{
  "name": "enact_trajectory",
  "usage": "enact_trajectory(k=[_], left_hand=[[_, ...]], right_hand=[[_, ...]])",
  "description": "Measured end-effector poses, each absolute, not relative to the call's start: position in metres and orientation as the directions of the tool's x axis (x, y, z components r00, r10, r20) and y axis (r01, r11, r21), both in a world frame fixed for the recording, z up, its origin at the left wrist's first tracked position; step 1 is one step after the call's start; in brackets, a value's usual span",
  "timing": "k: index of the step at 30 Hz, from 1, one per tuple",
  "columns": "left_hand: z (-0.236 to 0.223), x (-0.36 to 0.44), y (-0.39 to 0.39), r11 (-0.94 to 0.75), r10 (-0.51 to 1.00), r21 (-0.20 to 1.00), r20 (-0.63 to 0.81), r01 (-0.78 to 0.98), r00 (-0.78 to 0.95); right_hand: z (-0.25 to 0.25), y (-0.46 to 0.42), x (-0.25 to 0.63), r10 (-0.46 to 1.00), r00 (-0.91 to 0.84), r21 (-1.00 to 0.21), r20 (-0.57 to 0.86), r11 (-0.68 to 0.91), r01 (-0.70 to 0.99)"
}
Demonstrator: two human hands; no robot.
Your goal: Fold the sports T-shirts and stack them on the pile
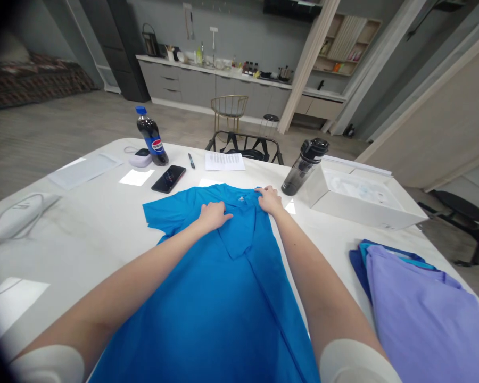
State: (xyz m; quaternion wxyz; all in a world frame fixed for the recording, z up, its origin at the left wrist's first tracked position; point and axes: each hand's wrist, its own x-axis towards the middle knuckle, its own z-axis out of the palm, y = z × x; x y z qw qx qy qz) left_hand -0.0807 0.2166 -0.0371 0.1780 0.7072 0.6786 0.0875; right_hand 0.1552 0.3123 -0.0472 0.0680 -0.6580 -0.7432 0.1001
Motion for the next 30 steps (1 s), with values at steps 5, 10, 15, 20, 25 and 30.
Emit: enact_trajectory(k=[5,10,15,20,25,30], left_hand=[[-0.029,-0.078,0.204,-0.158,0.985,0.367,-0.012,0.917,0.174],[-0.013,-0.094,0.221,-0.188,0.979,0.631,0.178,0.753,0.095],[-0.029,-0.12,0.249,0.003,0.98,0.634,0.152,0.773,-0.129],[-0.053,-0.115,0.211,-0.369,0.915,0.447,0.327,0.815,0.236],[-0.066,-0.096,0.163,-0.561,0.803,0.498,0.134,0.661,0.581],[-0.064,-0.094,0.14,-0.586,0.789,0.458,0.134,0.668,0.6]], right_hand=[[-0.058,0.322,0.165,0.992,-0.106,-0.263,0.073,0.122,0.957],[-0.055,0.333,0.174,0.968,0.057,-0.386,0.243,0.043,0.922],[-0.057,0.327,0.164,0.975,0.137,-0.394,0.172,-0.059,0.917],[-0.054,0.276,0.147,0.971,0.015,-0.314,0.237,0.062,0.947],[-0.048,0.189,0.144,0.925,-0.321,-0.402,0.204,0.378,0.834],[-0.046,0.093,0.16,0.892,-0.434,-0.494,0.125,0.435,0.753]])
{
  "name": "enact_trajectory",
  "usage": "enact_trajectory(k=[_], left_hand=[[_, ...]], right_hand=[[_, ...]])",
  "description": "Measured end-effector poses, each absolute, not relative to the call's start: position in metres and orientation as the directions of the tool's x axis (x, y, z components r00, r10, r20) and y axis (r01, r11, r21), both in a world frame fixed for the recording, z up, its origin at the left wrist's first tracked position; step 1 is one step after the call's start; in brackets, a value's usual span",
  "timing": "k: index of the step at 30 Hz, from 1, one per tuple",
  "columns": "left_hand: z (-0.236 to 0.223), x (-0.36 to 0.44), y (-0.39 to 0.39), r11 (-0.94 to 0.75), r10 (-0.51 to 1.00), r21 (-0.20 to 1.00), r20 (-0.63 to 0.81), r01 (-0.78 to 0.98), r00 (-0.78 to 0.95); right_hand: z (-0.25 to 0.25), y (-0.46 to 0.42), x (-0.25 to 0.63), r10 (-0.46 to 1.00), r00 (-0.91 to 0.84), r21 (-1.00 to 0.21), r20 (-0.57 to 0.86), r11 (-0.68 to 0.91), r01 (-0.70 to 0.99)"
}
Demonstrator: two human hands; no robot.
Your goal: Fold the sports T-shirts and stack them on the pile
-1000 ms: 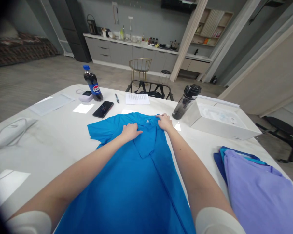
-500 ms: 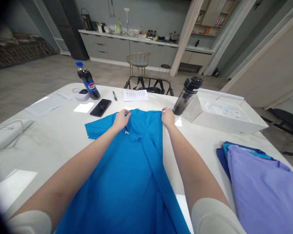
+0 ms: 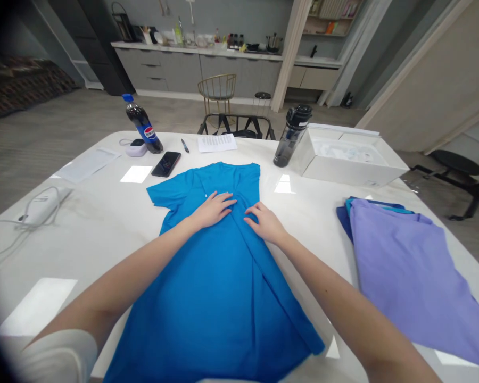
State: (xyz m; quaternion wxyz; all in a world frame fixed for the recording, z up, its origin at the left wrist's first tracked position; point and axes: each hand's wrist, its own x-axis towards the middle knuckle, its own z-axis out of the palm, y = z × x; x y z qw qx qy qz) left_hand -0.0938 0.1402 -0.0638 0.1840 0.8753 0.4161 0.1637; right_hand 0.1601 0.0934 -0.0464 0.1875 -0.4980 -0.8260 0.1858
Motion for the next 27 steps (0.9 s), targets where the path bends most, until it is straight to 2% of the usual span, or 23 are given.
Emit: enact_trajectory(k=[5,9,16,21,23,24,27], left_hand=[[-0.055,-0.084,0.096,-0.743,0.652,0.331,0.159,0.582,0.742],[-0.051,-0.069,0.058,-0.805,0.578,0.266,0.155,0.53,0.801],[-0.053,-0.041,0.024,-0.781,0.623,0.179,0.154,0.599,0.767],[-0.052,-0.023,0.005,-0.8,0.599,0.157,0.147,0.579,0.787],[-0.052,-0.016,-0.004,-0.815,0.579,0.136,0.147,0.563,0.802],[-0.051,-0.013,-0.008,-0.821,0.57,0.126,0.151,0.556,0.808],[-0.046,-0.002,-0.018,-0.82,0.572,0.129,0.167,0.558,0.803]], right_hand=[[-0.036,0.002,0.179,0.883,-0.468,-0.408,0.008,0.43,0.805],[-0.024,-0.063,0.196,0.929,-0.361,-0.302,-0.079,0.323,0.897],[-0.015,-0.147,0.223,0.971,-0.137,-0.064,-0.197,0.127,0.99],[-0.021,-0.184,0.227,0.976,-0.059,0.018,-0.208,0.065,0.998],[-0.02,-0.192,0.227,0.978,-0.044,-0.016,-0.206,0.042,0.999],[-0.017,-0.194,0.228,0.976,-0.042,-0.073,-0.212,0.027,0.997],[0.007,-0.196,0.229,0.96,-0.108,-0.405,-0.258,-0.006,0.914]])
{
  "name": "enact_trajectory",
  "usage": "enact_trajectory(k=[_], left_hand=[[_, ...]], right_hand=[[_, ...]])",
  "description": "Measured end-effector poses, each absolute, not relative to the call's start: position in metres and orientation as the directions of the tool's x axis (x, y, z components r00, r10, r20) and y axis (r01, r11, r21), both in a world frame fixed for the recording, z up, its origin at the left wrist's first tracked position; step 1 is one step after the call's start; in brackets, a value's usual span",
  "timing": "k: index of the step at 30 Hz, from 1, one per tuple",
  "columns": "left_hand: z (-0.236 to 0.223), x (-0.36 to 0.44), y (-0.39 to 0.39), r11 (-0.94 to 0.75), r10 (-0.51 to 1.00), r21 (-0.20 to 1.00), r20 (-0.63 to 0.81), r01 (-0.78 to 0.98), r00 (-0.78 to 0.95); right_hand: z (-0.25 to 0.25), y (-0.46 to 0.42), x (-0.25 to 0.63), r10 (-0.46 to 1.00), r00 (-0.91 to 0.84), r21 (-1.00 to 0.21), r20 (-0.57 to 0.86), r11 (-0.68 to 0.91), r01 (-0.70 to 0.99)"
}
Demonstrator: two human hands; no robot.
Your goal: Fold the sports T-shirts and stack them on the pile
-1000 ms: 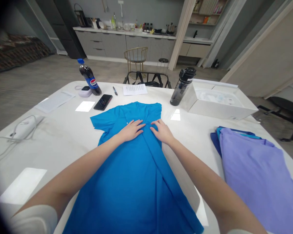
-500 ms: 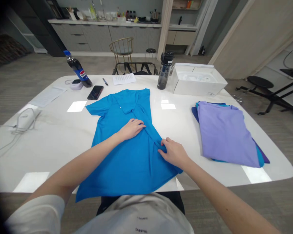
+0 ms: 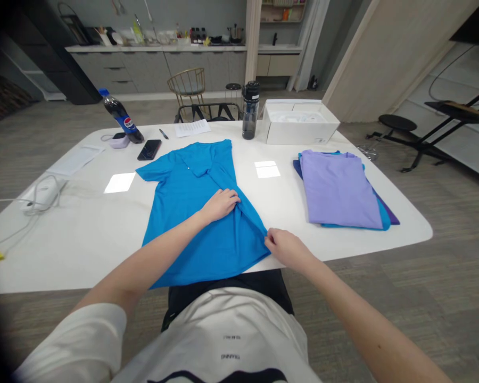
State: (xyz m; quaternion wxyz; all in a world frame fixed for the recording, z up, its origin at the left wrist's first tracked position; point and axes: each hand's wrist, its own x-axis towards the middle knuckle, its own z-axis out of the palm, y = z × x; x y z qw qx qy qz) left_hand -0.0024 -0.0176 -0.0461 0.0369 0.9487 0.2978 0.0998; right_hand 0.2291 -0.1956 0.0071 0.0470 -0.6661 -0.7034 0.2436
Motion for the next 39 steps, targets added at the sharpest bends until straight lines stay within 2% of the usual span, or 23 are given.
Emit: enact_trajectory(k=[2,4,6,8,11,14,16,19,23,26,30,35,39], left_hand=[[-0.039,0.003,-0.022,-0.799,0.6,0.163,0.176,0.578,0.78],[-0.03,0.003,-0.028,-0.769,0.639,0.208,0.19,0.605,0.746],[-0.022,-0.006,-0.038,-0.727,0.686,0.236,0.219,0.645,0.694],[-0.018,-0.024,-0.054,-0.695,0.718,0.224,0.259,0.683,0.646],[-0.023,-0.061,-0.089,-0.745,0.661,0.129,0.277,0.655,0.697],[-0.035,-0.093,-0.127,-0.845,0.532,0.062,0.199,0.531,0.823],[-0.042,-0.106,-0.146,-0.88,0.475,0.094,0.152,0.466,0.867],[-0.046,-0.112,-0.161,-0.865,0.481,0.234,0.14,0.443,0.866],[-0.042,-0.106,-0.17,-0.749,0.613,0.453,0.197,0.484,0.765],[-0.037,-0.1,-0.179,-0.722,0.633,0.517,0.228,0.459,0.74],[-0.033,-0.096,-0.191,-0.746,0.63,0.505,0.326,0.433,0.705],[-0.028,-0.084,-0.197,-0.739,0.674,0.488,0.529,0.464,0.516],[-0.02,-0.084,-0.198,-0.799,0.602,0.409,0.543,0.441,0.586]], right_hand=[[0.034,-0.193,0.225,0.945,-0.201,-0.646,-0.259,-0.015,0.763],[0.063,-0.188,0.213,0.936,-0.267,-0.802,-0.228,-0.025,0.597],[0.082,-0.181,0.189,0.922,-0.328,-0.876,-0.205,-0.023,0.482],[0.086,-0.175,0.161,0.883,-0.427,-0.894,-0.196,0.019,0.448],[0.061,-0.176,0.13,0.816,-0.529,-0.805,-0.231,0.145,0.575],[0.022,-0.189,0.128,0.825,-0.53,-0.599,-0.197,0.327,0.731],[0.0,-0.203,0.14,0.833,-0.543,-0.479,-0.107,0.436,0.762],[-0.02,-0.224,0.154,0.836,-0.549,-0.368,-0.006,0.509,0.778],[-0.033,-0.244,0.15,0.891,-0.446,-0.281,0.082,0.45,0.848],[-0.041,-0.253,0.141,0.94,-0.312,-0.219,0.139,0.337,0.916],[-0.049,-0.262,0.136,0.947,-0.232,-0.208,0.221,0.278,0.938],[-0.052,-0.265,0.122,0.91,-0.152,-0.278,0.385,0.271,0.922],[-0.052,-0.26,0.124,0.933,-0.105,-0.275,0.344,0.207,0.939]])
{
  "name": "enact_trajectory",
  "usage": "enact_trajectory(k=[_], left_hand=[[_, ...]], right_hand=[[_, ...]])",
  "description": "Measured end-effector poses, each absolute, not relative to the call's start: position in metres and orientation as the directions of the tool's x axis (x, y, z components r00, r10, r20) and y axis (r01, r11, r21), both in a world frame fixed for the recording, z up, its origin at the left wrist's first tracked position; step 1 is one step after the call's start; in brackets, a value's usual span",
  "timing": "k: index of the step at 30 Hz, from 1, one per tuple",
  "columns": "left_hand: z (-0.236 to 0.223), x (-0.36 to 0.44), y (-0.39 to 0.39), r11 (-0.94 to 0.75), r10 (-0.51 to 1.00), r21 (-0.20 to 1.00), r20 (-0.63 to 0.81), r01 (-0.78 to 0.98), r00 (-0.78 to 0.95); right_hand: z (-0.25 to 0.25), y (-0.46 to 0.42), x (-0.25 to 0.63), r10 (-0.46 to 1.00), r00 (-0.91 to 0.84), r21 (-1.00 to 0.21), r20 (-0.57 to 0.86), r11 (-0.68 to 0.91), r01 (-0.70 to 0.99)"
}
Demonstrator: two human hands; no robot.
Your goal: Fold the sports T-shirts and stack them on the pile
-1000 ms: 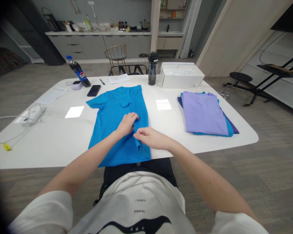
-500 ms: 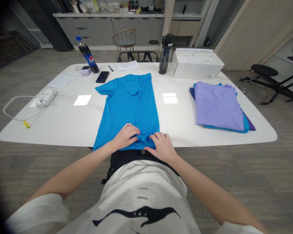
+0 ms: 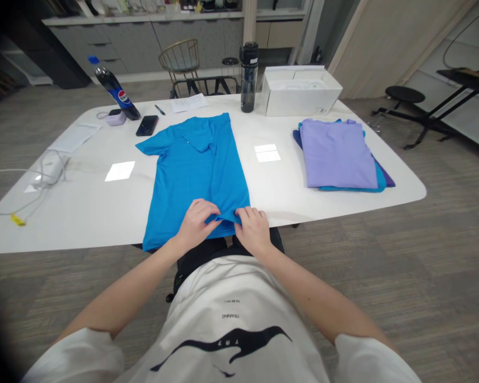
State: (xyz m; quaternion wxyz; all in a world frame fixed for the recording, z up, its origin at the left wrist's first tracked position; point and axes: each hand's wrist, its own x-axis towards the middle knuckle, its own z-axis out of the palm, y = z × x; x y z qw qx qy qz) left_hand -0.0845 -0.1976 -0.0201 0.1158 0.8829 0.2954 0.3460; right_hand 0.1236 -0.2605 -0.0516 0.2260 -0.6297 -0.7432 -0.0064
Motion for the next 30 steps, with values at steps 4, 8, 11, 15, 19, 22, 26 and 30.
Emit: enact_trajectory(k=[4,8,11,15,19,22,26,30], left_hand=[[-0.019,-0.1,-0.2,-0.886,0.461,0.261,0.42,0.383,0.782],[-0.027,-0.107,-0.209,-0.898,0.424,0.228,0.222,0.376,0.878],[-0.028,-0.104,-0.213,-0.852,0.475,0.323,0.148,0.411,0.868],[-0.021,-0.1,-0.198,-0.747,0.627,0.398,0.156,0.532,0.763],[-0.018,-0.096,-0.165,-0.638,0.761,0.349,0.148,0.686,0.632],[-0.018,-0.095,-0.134,-0.604,0.791,0.296,0.111,0.74,0.601],[-0.017,-0.1,-0.073,-0.577,0.805,0.307,0.055,0.757,0.591],[-0.016,-0.104,0.03,-0.421,0.907,0.261,0.093,0.869,0.412]], right_hand=[[-0.054,-0.267,0.153,0.934,-0.159,-0.266,0.32,0.25,0.931],[-0.056,-0.281,0.177,0.89,-0.325,-0.239,0.32,0.408,0.881],[-0.048,-0.284,0.182,0.873,-0.396,-0.264,0.284,0.468,0.843],[-0.03,-0.263,0.178,0.879,-0.367,-0.344,0.305,0.461,0.818],[-0.026,-0.211,0.169,0.89,-0.347,-0.332,0.297,0.437,0.836],[-0.03,-0.164,0.165,0.878,-0.455,-0.289,0.148,0.479,0.829],[-0.029,-0.089,0.162,0.874,-0.485,-0.39,0.039,0.46,0.798],[-0.024,0.021,0.154,0.916,-0.401,-0.445,0.033,0.372,0.814]])
